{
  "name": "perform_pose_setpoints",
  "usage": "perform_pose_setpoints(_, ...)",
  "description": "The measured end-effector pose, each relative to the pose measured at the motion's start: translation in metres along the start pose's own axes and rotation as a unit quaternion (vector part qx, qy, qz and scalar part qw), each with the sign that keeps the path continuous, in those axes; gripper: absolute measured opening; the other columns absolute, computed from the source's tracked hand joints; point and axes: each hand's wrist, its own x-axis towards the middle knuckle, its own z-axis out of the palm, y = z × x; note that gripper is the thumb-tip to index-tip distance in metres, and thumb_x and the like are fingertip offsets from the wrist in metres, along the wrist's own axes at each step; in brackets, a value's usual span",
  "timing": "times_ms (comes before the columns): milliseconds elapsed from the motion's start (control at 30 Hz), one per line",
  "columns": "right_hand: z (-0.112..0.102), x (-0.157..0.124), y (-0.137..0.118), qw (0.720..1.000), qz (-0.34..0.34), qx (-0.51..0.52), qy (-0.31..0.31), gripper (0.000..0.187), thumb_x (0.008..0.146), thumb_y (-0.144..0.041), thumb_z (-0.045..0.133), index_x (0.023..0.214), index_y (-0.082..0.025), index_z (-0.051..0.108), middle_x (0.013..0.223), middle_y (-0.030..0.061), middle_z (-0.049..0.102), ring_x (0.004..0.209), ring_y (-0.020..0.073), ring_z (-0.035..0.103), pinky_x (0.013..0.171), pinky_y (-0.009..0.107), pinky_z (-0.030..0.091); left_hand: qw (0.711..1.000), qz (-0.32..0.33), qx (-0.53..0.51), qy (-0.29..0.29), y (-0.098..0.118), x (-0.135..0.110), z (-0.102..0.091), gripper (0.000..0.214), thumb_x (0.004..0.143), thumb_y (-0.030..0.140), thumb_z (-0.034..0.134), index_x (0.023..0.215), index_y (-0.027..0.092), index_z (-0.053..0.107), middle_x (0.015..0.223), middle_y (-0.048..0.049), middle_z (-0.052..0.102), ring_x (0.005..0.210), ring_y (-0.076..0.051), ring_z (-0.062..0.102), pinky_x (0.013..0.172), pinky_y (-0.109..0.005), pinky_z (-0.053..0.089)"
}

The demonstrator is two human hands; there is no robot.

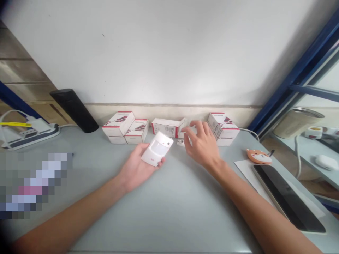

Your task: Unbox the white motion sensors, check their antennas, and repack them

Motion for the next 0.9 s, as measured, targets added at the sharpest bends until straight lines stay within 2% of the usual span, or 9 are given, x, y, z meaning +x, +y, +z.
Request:
perform_pose_setpoints(100, -0.009, 0.001, -0.02, 0.994, 0.028, 0.108, -0.008, 0.021, 0.107, -0.027, 0.053, 0.118, -0.023, 0.07, 0.116, 0.0126, 0.067, 0.1, 0.0278, 0.059, 0.086, 0.043, 0.051, 0.999, 0.002, 0.013, -0.045, -0.002, -0.001, 0.0, 0.032, 0.097, 0.032, 0.059, 0.118, 0.012, 0.073, 0.108, -0.0139, 0.072, 0.082, -0.022, 0.069, 0.072, -0.032, 0.054)
perform_pose_setpoints(167, -0.013, 0.0, -0.03, 0.969, 0.09, 0.223, -0.061, 0.025, 0.11, -0.033, 0.048, 0.124, -0.024, 0.067, 0.113, 0.0097, 0.07, 0.098, 0.0252, 0.062, 0.086, 0.041, 0.051, 0.997, -0.005, 0.023, -0.071, -0.003, -0.001, 0.0, 0.032, 0.098, 0.033, 0.06, 0.118, 0.012, 0.074, 0.109, -0.0137, 0.072, 0.081, -0.023, 0.069, 0.072, -0.033, 0.053)
perform_pose_setpoints(300, -0.013, -0.003, -0.039, 0.869, 0.199, 0.416, -0.177, 0.039, 0.113, -0.047, 0.037, 0.119, -0.024, 0.067, 0.096, 0.004, 0.07, 0.086, 0.0203, 0.063, 0.082, 0.037, 0.051, 0.996, -0.015, 0.024, -0.089, -0.006, -0.001, -0.001, 0.035, 0.099, 0.035, 0.059, 0.12, 0.011, 0.074, 0.111, -0.0143, 0.072, 0.081, -0.024, 0.07, 0.074, -0.035, 0.053)
perform_pose_setpoints(433, -0.009, -0.003, -0.041, 0.776, 0.306, 0.524, -0.17, 0.038, 0.108, -0.057, 0.049, 0.111, -0.024, 0.067, 0.084, 0.0003, 0.063, 0.076, 0.0176, 0.059, 0.075, 0.034, 0.05, 0.994, -0.006, 0.022, -0.107, -0.004, 0.0, -0.002, 0.039, 0.101, 0.035, 0.057, 0.124, 0.01, 0.074, 0.112, -0.0157, 0.072, 0.085, -0.026, 0.07, 0.077, -0.036, 0.052)
perform_pose_setpoints(500, -0.008, 0.0, -0.04, 0.742, 0.344, 0.553, -0.16, 0.036, 0.103, -0.058, 0.059, 0.101, -0.024, 0.067, 0.082, -0.0005, 0.061, 0.074, 0.0168, 0.056, 0.072, 0.033, 0.048, 0.994, 0.001, 0.032, -0.109, -0.003, 0.0, -0.003, 0.039, 0.101, 0.035, 0.057, 0.124, 0.01, 0.074, 0.112, -0.0156, 0.072, 0.087, -0.027, 0.07, 0.078, -0.036, 0.052)
perform_pose_setpoints(567, -0.008, 0.002, -0.039, 0.74, 0.357, 0.548, -0.156, 0.035, 0.099, -0.057, 0.065, 0.092, -0.023, 0.066, 0.079, -0.0011, 0.059, 0.072, 0.016, 0.054, 0.072, 0.033, 0.046, 0.993, 0.007, 0.049, -0.105, -0.002, 0.0, -0.004, 0.039, 0.101, 0.036, 0.056, 0.124, 0.01, 0.074, 0.113, -0.0156, 0.072, 0.088, -0.028, 0.07, 0.08, -0.038, 0.052)
perform_pose_setpoints(667, -0.011, 0.005, -0.036, 0.767, 0.365, 0.509, -0.143, 0.031, 0.097, -0.052, 0.068, 0.087, -0.023, 0.069, 0.075, -0.0014, 0.058, 0.072, 0.0158, 0.051, 0.073, 0.033, 0.043, 0.99, 0.013, 0.077, -0.117, -0.002, 0.001, -0.005, 0.043, 0.103, 0.039, 0.054, 0.131, 0.011, 0.072, 0.123, -0.0175, 0.072, 0.093, -0.03, 0.072, 0.085, -0.04, 0.051)
perform_pose_setpoints(733, -0.013, 0.006, -0.033, 0.772, 0.376, 0.494, -0.137, 0.03, 0.095, -0.05, 0.07, 0.084, -0.023, 0.071, 0.075, -0.0012, 0.058, 0.072, 0.0162, 0.051, 0.074, 0.034, 0.043, 0.985, 0.007, 0.1, -0.14, -0.002, 0.0, -0.005, 0.048, 0.105, 0.042, 0.051, 0.138, 0.012, 0.069, 0.131, -0.0198, 0.071, 0.097, -0.031, 0.073, 0.088, -0.042, 0.05)
perform_pose_setpoints(900, -0.013, 0.009, -0.025, 0.746, 0.418, 0.501, -0.134, 0.036, 0.091, -0.054, 0.074, 0.076, -0.022, 0.068, 0.074, -0.001, 0.057, 0.073, 0.0161, 0.049, 0.073, 0.033, 0.04, 0.971, -0.018, 0.153, -0.18, -0.005, -0.006, 0.001, 0.052, 0.108, 0.048, 0.048, 0.146, 0.016, 0.063, 0.134, -0.0208, 0.071, 0.097, -0.03, 0.073, 0.092, -0.043, 0.048)
